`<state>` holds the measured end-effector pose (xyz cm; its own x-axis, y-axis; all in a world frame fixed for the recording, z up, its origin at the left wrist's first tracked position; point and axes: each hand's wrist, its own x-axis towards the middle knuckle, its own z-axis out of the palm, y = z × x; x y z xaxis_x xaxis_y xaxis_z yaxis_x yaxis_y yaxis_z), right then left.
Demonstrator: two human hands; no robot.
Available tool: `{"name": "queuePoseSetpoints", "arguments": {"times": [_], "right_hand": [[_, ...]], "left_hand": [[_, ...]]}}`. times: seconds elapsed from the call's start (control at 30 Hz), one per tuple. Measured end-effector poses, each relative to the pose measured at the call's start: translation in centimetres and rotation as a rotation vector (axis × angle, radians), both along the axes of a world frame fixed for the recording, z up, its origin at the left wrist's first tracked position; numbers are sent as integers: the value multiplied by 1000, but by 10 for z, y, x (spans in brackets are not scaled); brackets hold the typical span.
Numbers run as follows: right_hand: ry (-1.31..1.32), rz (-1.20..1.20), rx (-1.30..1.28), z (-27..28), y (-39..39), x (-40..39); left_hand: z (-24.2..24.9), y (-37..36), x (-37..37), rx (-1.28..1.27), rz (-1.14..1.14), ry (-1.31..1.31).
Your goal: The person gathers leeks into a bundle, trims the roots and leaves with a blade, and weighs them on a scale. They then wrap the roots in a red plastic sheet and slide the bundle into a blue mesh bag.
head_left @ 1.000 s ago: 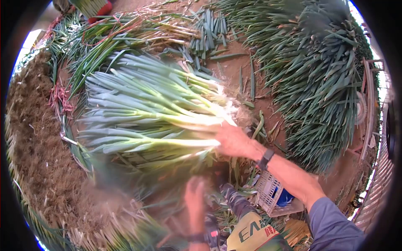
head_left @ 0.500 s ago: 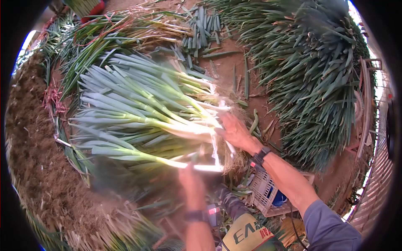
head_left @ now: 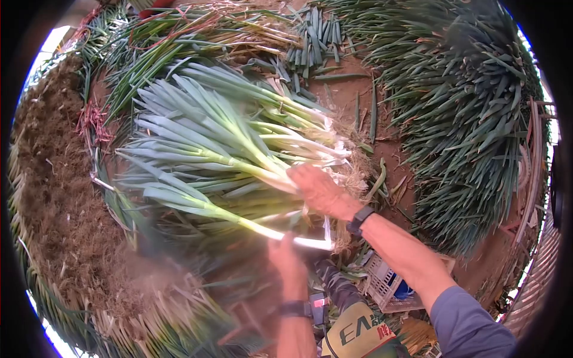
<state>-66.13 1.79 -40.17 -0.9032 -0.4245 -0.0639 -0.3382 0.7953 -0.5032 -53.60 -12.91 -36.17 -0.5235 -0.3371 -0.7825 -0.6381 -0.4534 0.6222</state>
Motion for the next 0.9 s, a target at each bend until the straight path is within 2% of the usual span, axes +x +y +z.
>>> {"name": "queuePoseSetpoints", "arguments": {"times": [0.07,0.17,0.27,0.3,0.4,0.43,0.5,0.53,0.57,0.63,0.73,0.83,0.9], "right_hand": [[-30,-16,-9,-14,-6,14],[-315,-101,61,-7,-12,13],[-368,-15,-50,30,-14,23],[-317,-1,-92,46,-14,31],[-390,129,-114,79,-21,52],[-308,152,-144,82,-21,61],[-145,200,-205,89,-20,76],[-180,233,-189,95,-21,82],[-219,262,-174,103,-21,89],[-287,286,-179,109,-22,97],[-530,212,-257,127,-18,92],[-942,176,-310,146,-9,67],[-991,139,-534,140,1,82]], "left_hand": [[2,-3,-1,34,11,10],[9,-8,-6,134,75,-6],[28,-13,-17,212,101,33],[33,-16,-20,229,99,58],[24,-25,-21,192,41,53],[13,-34,-18,248,-7,46],[5,-36,-8,202,-76,37],[5,-34,-7,181,-114,33],[6,-30,-4,266,12,15],[24,-27,-3,313,62,-30],[33,-27,-1,272,66,-71],[46,-26,-1,233,-3,-51],[48,-27,0,210,-15,-41]]}}
